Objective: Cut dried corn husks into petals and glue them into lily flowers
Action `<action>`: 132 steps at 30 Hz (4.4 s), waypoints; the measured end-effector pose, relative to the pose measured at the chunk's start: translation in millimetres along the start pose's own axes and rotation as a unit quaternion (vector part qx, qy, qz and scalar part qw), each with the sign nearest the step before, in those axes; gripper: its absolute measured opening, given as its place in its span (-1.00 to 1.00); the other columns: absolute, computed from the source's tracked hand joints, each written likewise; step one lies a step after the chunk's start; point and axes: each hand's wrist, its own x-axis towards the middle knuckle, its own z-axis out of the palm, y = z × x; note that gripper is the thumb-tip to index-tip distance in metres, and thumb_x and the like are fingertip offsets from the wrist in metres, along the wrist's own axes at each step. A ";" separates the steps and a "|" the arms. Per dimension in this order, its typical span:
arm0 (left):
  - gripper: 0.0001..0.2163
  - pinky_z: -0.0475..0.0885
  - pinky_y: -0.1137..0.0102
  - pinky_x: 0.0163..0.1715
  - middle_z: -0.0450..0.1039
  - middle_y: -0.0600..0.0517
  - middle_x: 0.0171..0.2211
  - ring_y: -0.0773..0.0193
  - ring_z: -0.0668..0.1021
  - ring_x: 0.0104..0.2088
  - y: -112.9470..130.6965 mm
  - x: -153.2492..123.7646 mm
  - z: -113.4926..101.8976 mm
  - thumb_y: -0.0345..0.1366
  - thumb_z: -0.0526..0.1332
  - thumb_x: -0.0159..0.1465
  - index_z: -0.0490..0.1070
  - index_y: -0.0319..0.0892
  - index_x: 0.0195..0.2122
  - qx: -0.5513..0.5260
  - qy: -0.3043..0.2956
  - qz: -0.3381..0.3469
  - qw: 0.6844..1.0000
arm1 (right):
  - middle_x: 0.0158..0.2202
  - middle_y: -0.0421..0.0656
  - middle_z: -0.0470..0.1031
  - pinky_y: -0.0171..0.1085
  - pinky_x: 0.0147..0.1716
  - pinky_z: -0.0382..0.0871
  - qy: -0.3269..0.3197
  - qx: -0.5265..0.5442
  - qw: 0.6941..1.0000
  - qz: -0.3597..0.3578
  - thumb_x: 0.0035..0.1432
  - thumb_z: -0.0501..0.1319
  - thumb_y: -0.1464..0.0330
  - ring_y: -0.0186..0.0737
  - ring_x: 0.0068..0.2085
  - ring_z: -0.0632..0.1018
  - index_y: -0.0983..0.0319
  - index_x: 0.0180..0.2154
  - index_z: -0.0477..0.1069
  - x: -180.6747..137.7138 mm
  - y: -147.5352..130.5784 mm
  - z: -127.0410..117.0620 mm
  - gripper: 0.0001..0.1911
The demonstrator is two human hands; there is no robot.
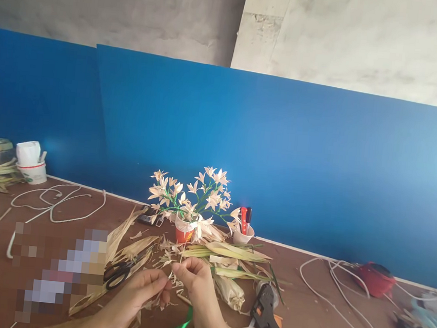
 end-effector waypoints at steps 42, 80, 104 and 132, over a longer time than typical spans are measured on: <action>-0.72 0.28 0.42 -0.33 0.44 0.06 -0.57 0.28 0.43 -0.44 1.9 -6.4 -2.2 -0.09 0.38 0.01 0.55 -0.24 -0.44 0.000 0.016 0.000 1.000 | -0.73 -0.32 0.30 -0.38 -0.63 0.23 -0.076 0.091 0.993 -0.007 -0.35 0.46 0.03 -0.36 -0.65 0.41 0.24 -0.63 0.25 -11.3 0.5 18.3 -0.48; -0.62 -0.02 0.56 -0.69 0.16 0.25 -0.73 0.51 0.17 -0.75 -7.9 -0.9 -7.7 0.06 0.34 -0.02 0.38 -0.17 -0.47 -0.048 0.074 -0.114 0.990 | -0.22 -0.13 0.45 -0.24 -0.20 0.29 -0.004 -0.176 0.941 -0.289 -0.11 0.36 0.41 -0.13 -0.18 0.44 0.17 -0.62 0.42 -18.0 11.1 21.5 -0.85; -0.88 0.41 0.24 -0.10 0.51 -0.13 -0.08 0.02 0.52 -0.07 0.6 -13.7 -11.0 -0.29 0.21 0.15 0.56 -0.05 -0.39 0.302 0.070 0.313 0.898 | -0.68 -0.22 0.44 -0.49 -0.70 0.15 -0.261 0.000 0.963 0.062 -0.11 0.37 0.17 -0.44 -0.67 0.42 0.33 -0.62 0.41 -20.3 -11.1 -0.5 -0.65; -0.96 0.39 0.49 -0.56 0.40 0.11 -0.56 0.32 0.48 -0.56 -7.4 -0.1 -10.7 -0.35 0.16 0.15 0.35 -0.14 -0.44 0.228 0.111 0.197 0.947 | -0.73 -0.34 0.29 -0.44 -0.68 0.06 -0.064 -0.052 0.996 0.035 -0.15 0.15 0.41 -0.46 -0.71 0.27 0.25 -0.56 0.31 -10.6 4.9 18.1 -0.97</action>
